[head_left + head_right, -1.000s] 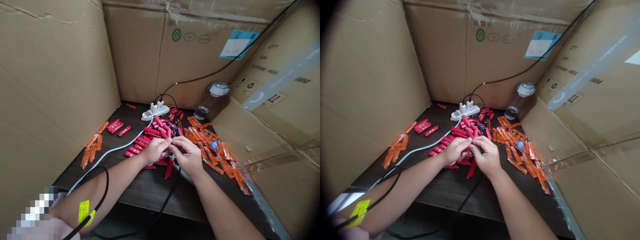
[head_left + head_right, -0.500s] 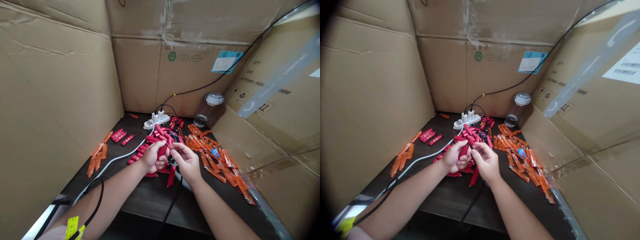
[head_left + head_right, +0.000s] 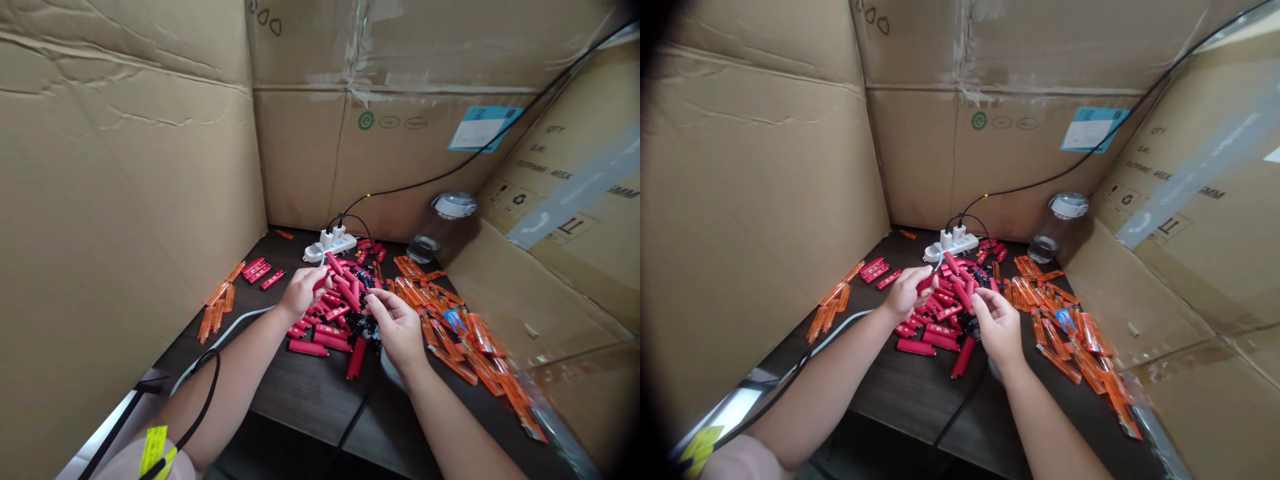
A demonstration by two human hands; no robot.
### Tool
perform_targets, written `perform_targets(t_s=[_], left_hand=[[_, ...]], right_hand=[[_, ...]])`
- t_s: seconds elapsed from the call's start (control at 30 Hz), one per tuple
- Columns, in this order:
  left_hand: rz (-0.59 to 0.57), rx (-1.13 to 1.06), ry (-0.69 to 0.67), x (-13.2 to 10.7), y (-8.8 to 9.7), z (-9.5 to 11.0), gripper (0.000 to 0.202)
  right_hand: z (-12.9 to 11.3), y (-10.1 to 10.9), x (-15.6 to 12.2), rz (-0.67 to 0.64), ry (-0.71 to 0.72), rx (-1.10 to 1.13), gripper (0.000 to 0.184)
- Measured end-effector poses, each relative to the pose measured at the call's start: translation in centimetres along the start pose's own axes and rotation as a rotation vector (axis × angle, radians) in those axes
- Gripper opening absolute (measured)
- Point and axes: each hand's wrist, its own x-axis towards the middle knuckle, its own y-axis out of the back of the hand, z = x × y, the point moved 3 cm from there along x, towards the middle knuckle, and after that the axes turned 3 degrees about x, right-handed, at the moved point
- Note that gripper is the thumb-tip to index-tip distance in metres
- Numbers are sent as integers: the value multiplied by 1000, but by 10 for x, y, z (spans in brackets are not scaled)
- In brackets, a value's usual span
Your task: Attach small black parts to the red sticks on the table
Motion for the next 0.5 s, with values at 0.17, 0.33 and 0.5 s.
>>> perform_targets(t_s=[0.17,0.33,0.5], left_hand=[[373,941,-147,14,49,18,45],[472,1445,277,27,93,6,36],[420,1511,354,32,103,-9,29]], right_hand=[[2,2,3,-28,71,-109,37],[0,3,3,-96,263,-306,29],[-3,4,4,-122,326,-360,25]])
